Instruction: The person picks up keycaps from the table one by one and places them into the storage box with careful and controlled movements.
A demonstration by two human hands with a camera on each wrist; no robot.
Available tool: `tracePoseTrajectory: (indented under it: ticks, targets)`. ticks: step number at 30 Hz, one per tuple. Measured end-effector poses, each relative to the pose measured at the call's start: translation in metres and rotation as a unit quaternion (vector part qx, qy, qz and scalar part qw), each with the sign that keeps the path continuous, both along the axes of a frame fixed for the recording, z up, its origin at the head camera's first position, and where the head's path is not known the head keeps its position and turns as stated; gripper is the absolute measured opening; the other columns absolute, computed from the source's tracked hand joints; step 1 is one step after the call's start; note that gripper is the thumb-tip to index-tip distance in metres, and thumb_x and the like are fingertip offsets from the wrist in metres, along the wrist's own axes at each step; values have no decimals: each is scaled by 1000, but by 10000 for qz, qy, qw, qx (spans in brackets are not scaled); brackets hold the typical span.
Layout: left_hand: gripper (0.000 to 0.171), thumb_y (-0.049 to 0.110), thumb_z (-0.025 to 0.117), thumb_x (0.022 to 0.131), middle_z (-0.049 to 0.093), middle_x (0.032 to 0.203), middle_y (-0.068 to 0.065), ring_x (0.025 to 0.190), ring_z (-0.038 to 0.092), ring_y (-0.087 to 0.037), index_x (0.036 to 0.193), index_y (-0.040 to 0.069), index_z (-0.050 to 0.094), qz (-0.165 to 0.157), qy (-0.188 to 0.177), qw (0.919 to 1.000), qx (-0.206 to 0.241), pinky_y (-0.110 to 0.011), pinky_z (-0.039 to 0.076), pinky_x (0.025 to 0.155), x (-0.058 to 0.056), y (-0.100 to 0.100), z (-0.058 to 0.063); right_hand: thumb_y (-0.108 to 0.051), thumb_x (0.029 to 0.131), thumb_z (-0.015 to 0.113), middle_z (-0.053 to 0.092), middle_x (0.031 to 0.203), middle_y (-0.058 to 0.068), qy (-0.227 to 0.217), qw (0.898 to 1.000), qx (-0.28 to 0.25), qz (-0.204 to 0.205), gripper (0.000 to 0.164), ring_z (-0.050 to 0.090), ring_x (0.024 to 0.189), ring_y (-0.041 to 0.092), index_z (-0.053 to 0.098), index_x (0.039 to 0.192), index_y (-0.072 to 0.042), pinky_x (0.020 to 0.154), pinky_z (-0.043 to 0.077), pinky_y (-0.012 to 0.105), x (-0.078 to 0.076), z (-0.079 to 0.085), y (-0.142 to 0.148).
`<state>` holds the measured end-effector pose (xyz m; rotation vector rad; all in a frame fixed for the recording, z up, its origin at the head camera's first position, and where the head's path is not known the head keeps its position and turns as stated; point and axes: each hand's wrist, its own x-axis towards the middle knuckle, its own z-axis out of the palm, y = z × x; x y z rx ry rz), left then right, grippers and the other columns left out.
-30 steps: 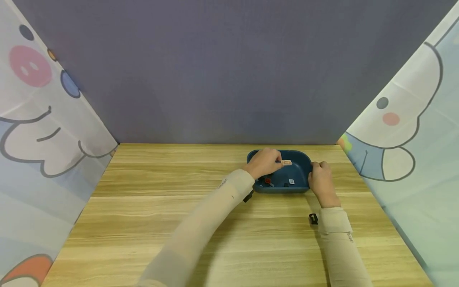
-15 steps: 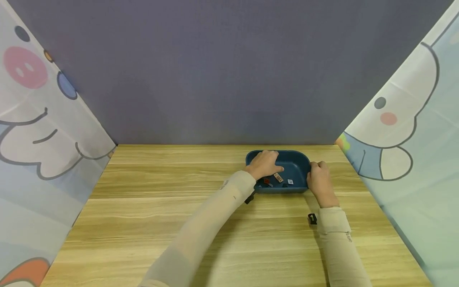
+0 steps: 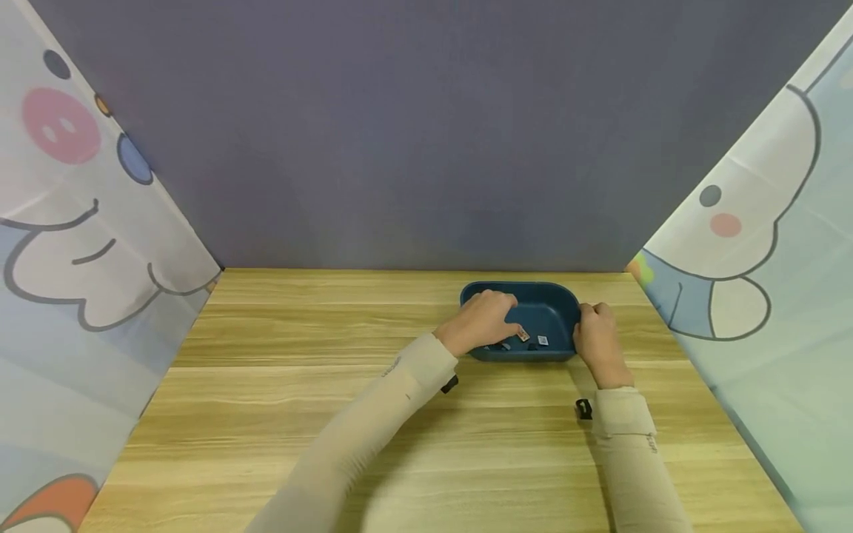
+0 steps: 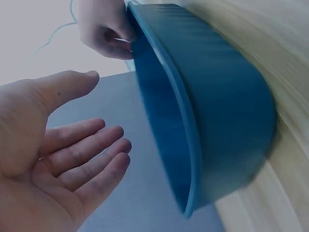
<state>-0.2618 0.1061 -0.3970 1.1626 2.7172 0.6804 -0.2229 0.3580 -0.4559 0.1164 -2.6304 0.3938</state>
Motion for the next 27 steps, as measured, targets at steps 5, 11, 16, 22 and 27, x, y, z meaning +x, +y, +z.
tracePoseTrajectory:
  ticks: [5,11,16,22,27]
  targets:
    - [50,34,66,99,61,135,-7,120,59,-21,140,7,58,142,52,9998,-96,-31,50,95,15,-29,3,17,80,58,50,94,40,-263,9996,79,103,29,53,86,55,55,107,26,75,47,61,-3,4,2]
    - [50,32,70,97,63,131,-10,110,65,-20,136,4,60,329,225,9992,83,-32,53,91,38,-70,0,16,81,57,50,92,40,-290,9992,158,221,29,53,84,53,55,108,26,73,48,60,-5,5,6]
    - [48,25,72,94,63,131,-15,118,61,-28,132,-2,61,485,238,9982,269,-39,50,97,50,-110,-5,13,84,57,51,94,41,-448,9989,-1,148,28,54,86,55,56,109,26,74,49,61,-7,5,8]
    - [48,22,74,93,61,132,-18,121,59,-33,133,-3,60,1224,-31,9919,346,-45,48,100,57,-162,-11,4,92,59,53,98,41,-690,9976,29,92,29,56,88,56,55,114,23,74,49,63,-4,10,8]
    - [49,23,74,93,61,132,-20,122,57,-36,132,-4,60,1622,12,9865,210,-48,46,102,61,-191,-14,3,91,61,54,93,39,-436,9990,91,98,25,57,81,54,58,109,21,69,49,63,-1,10,9]
